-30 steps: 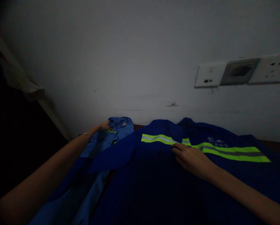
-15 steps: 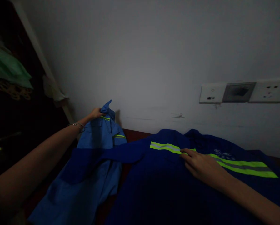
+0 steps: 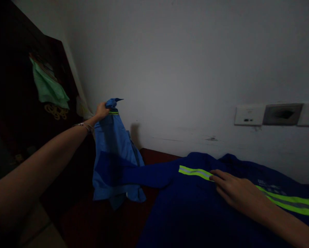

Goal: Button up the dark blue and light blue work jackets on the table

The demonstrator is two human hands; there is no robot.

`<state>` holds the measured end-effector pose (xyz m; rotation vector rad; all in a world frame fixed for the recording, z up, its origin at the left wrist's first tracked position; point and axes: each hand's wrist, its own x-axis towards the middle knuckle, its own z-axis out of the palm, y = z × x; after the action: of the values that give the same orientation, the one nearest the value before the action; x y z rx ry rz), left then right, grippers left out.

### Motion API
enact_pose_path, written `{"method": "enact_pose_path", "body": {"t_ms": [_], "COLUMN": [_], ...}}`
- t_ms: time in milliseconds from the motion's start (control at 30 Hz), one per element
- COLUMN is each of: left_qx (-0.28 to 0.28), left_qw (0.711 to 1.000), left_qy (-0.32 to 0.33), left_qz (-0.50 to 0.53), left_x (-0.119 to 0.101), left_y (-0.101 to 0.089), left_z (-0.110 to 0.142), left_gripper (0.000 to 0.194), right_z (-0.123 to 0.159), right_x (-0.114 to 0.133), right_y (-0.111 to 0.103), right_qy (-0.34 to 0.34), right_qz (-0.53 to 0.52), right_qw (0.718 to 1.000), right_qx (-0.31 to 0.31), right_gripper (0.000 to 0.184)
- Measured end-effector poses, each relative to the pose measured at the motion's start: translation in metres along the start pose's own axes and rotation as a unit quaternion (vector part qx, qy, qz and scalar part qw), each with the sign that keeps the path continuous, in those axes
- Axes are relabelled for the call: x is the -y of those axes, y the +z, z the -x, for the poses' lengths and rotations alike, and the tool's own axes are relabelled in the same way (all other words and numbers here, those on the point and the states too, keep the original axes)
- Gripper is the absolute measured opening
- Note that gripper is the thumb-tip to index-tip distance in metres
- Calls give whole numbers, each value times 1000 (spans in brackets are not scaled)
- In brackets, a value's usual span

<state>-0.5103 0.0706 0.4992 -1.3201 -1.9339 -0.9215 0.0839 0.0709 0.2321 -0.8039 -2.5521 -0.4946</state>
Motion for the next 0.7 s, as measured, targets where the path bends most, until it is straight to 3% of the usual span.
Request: {"method": "enact_pose_path", "body": {"t_ms": [267,433,567,700], "left_qx": [-120,-180,-221,-252], "left_qw": [989,974,964,962], "left_qy": [-90,-135,-140,-101], "left_qz": [-5,-23,-42,-18], "left_x": [-14,-18,-27,-48], "left_y": [-76,-118,-152,-187], "left_z": [-19,-35,-47,-61], "left_gripper": [29,27,27,33], "right_z": [-2,1,3,-3], "right_x": [-3,-7,-9,-7], "right_y": [-20,-20,-22,-37], "right_qy": [0,7,11,5], "right_qz": [3,22,18,32], "right_qw": [999,999,999,999], "right_qx": [-34,-33,-36,-27], "right_gripper": [30,29,28,29]}}
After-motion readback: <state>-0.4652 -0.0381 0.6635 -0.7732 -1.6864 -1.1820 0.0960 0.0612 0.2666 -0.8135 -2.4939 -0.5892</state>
